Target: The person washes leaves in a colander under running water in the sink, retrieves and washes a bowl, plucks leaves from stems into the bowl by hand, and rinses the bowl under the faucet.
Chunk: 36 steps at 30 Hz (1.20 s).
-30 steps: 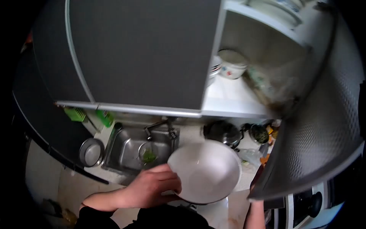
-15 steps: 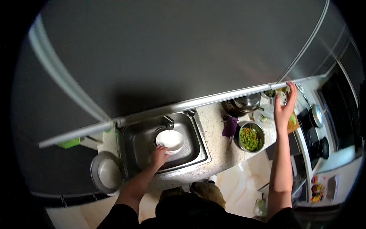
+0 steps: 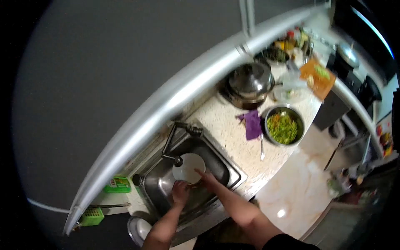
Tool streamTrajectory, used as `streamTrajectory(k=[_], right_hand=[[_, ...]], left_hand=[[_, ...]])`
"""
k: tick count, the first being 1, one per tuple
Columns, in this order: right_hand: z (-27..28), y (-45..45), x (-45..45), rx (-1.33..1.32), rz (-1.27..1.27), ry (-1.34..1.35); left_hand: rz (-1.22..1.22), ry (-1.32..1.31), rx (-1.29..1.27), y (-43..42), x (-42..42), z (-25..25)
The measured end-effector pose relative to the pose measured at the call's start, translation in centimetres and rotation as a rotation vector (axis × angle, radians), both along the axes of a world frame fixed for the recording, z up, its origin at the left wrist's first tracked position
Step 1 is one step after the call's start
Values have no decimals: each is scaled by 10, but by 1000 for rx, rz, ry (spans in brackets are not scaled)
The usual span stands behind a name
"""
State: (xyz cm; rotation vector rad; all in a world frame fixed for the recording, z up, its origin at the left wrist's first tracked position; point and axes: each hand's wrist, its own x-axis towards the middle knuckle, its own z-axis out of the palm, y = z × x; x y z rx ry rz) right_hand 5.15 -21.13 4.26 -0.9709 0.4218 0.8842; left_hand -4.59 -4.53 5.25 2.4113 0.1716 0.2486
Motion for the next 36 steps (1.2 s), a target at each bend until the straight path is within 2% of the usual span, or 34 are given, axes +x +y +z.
streamTrajectory(k=[1,2,3,4,5,6,7,8,10,12,14,15,19,21,24,25,29,31,32,34,35,36], right_hand=[[4,3,-1,95,-68,108],[-49,24,0,-28,-30,-146],[-66,31,-6,73,-129,-185],[-78,33,-2,-29,-95,-161],[-89,32,5,-56,-42,-309],[-95,39,6,-153,-28,-286],[-92,39,10,-166,-14,-289],[-90,37,11,-175,-9,-280],[-92,37,13,-163,-34,-325],[-90,36,15,-148,-71,-357],[-74,27,17,-167,-48,-392],[-73,27,17,-10,-74,-286],[-78,26,15,-75,-77,-427],[-69,18,20,-317,44,-536],[-63,8,29,-191,107,-525],[-35,-1,30,-384,169,-559],[-35,8,33,-536,156,-724],[-10,4,42,-636,408,-726],[2,1,47,-638,410,-734],[27,-7,56,-811,675,-910],[23,-6,60,-815,677,-914],[19,-5,63,-904,433,-1095]], left_hand=[[-115,-83,353,-8,2,22],[-73,112,282,-3,0,24],[-72,29,360,-10,3,37],[-68,-66,429,-19,1,39],[-73,-34,439,-14,-11,24],[153,-101,331,-6,-19,9],[378,-176,217,3,-23,-13],[459,62,215,37,-39,-60],[470,266,171,97,-56,-166],[605,517,-512,130,-51,-238],[561,638,-566,106,-19,-220],[596,630,-632,95,-4,-218],[746,538,-790,51,28,-170],[775,519,-852,39,34,-139],[651,575,-1100,69,14,-124],[494,648,-1303,74,12,-117],[633,595,-1259,48,14,-79],[712,574,-1308,33,17,-62],[709,567,-1313,32,17,-62],[737,546,-1374,34,12,-70],[735,544,-1379,36,9,-79],[723,532,-1425,37,7,-84]])
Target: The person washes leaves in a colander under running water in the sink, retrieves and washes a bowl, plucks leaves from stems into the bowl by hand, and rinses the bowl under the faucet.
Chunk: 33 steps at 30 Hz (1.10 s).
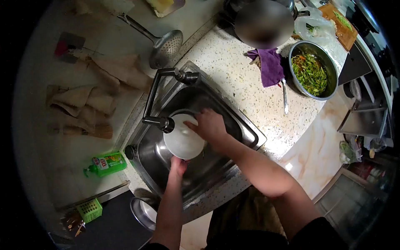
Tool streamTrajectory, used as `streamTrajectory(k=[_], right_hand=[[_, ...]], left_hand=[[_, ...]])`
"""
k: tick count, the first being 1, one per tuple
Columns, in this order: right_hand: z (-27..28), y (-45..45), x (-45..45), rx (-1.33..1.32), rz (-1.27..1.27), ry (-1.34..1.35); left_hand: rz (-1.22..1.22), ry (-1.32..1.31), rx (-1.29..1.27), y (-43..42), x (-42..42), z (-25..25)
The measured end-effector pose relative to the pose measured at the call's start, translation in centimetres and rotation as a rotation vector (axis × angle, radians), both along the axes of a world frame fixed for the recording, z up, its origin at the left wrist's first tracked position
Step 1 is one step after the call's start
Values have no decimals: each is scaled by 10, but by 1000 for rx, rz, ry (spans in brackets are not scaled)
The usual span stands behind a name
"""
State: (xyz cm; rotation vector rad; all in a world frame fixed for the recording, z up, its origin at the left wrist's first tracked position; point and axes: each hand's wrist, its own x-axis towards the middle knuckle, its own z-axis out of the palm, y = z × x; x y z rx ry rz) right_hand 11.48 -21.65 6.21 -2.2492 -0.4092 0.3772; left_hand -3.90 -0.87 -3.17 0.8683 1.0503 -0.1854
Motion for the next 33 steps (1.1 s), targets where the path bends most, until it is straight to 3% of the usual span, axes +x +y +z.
streamTrajectory(k=[1,2,4,6,10,11,12,14,16,19,23,25,33], right_hand=[[-3,1,5,69,-130,-255],[-6,5,15,71,-133,-261],[0,12,45,289,-506,-390],[-9,21,75,280,-487,-298],[-3,12,88,210,-363,-134],[-7,12,88,210,-360,-131],[-12,13,90,273,-401,-167],[-22,12,95,336,-442,-203],[-17,5,96,381,-356,-16],[-11,1,77,472,-512,-244],[-13,0,63,468,-534,-237],[-4,3,60,668,-600,-155],[-5,-3,73,429,-410,-288]], left_hand=[[14,-24,-36,2,0,-5],[10,-30,-34,4,0,-9],[-1,35,20,-9,9,4],[15,-9,11,2,5,-16],[-43,-34,-25,2,6,-8],[-16,72,41,-2,8,-5],[7,175,106,-6,13,0],[2,123,79,-6,14,0],[-3,72,52,-6,14,2],[21,66,81,-5,14,2],[64,13,-4,3,12,2],[69,4,-13,-1,14,9],[75,-40,-48,1,13,7]])
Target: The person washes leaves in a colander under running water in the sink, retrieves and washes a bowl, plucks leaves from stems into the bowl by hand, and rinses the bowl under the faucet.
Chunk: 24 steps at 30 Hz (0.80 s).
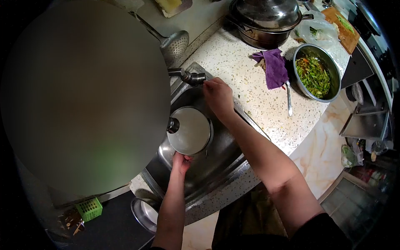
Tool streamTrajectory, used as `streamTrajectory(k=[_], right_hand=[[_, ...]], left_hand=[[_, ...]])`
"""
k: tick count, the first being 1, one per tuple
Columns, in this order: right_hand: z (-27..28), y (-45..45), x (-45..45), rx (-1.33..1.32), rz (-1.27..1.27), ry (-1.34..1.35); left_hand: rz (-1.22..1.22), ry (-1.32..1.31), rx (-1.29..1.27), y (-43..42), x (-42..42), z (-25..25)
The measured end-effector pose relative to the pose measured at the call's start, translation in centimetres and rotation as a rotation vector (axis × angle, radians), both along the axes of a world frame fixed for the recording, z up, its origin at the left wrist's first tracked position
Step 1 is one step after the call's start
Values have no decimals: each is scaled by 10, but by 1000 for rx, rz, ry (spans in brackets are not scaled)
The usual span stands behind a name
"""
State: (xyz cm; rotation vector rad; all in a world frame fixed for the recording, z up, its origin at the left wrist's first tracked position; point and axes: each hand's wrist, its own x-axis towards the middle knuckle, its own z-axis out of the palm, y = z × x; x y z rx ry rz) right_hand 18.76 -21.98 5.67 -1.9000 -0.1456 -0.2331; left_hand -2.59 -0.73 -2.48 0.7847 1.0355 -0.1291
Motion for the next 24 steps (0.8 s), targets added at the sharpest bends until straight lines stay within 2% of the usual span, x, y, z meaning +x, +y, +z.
streamTrajectory(k=[5,8,11,14,16,19,21,22,24], right_hand=[[0,8,-3,15,-32,68],[-3,21,-9,-56,-90,37],[11,18,-22,-41,-34,-27],[21,-13,-50,-350,132,73],[22,-27,-79,-542,374,300],[0,-18,-104,-495,374,420],[-3,-12,-111,-494,335,386],[0,-12,-115,-483,298,353],[11,-14,-123,-493,305,346]], left_hand=[[-1,27,-4,-8,2,8],[-19,25,19,-13,3,11],[-26,17,16,-9,1,-2],[-3,16,-19,-7,-2,-3],[19,5,-61,-12,-2,2],[17,-12,-17,-35,1,25],[114,98,226,-64,3,52],[117,93,215,-53,-8,37],[-86,-90,39,-17,-43,-14]])
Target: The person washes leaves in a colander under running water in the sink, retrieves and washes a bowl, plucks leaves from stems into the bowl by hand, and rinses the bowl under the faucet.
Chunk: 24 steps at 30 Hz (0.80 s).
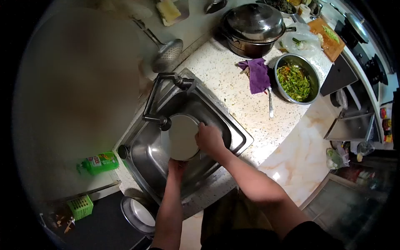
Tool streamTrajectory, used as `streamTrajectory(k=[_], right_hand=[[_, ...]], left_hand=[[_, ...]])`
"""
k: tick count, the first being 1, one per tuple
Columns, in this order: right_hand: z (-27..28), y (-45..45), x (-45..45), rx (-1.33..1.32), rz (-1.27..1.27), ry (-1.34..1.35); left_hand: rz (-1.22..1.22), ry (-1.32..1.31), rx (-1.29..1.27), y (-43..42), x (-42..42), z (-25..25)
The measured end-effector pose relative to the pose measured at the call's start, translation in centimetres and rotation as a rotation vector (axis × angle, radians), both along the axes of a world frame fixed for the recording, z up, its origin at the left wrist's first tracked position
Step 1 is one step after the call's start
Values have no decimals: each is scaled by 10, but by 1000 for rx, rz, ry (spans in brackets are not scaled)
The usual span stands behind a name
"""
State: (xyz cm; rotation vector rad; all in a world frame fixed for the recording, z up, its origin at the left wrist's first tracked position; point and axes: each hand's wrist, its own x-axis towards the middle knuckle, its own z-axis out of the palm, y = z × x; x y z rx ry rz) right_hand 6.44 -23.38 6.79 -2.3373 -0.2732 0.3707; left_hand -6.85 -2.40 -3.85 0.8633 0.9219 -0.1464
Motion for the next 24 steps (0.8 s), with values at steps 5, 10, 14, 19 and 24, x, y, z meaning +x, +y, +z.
streamTrajectory(k=[5,10,14,19,24], right_hand=[[29,-20,-29,67,-65,-56],[49,-65,-50,49,-107,-49],[63,-119,-60,87,-268,90],[52,-197,-63,100,-371,-116],[58,-239,-56,228,-560,15]], left_hand=[[-136,-240,-23,5,-29,-27],[-312,-280,184,15,-68,-85],[3,9,-57,8,-65,-12],[157,56,-98,-9,-65,41],[-74,-9,-71,-36,-61,98]])
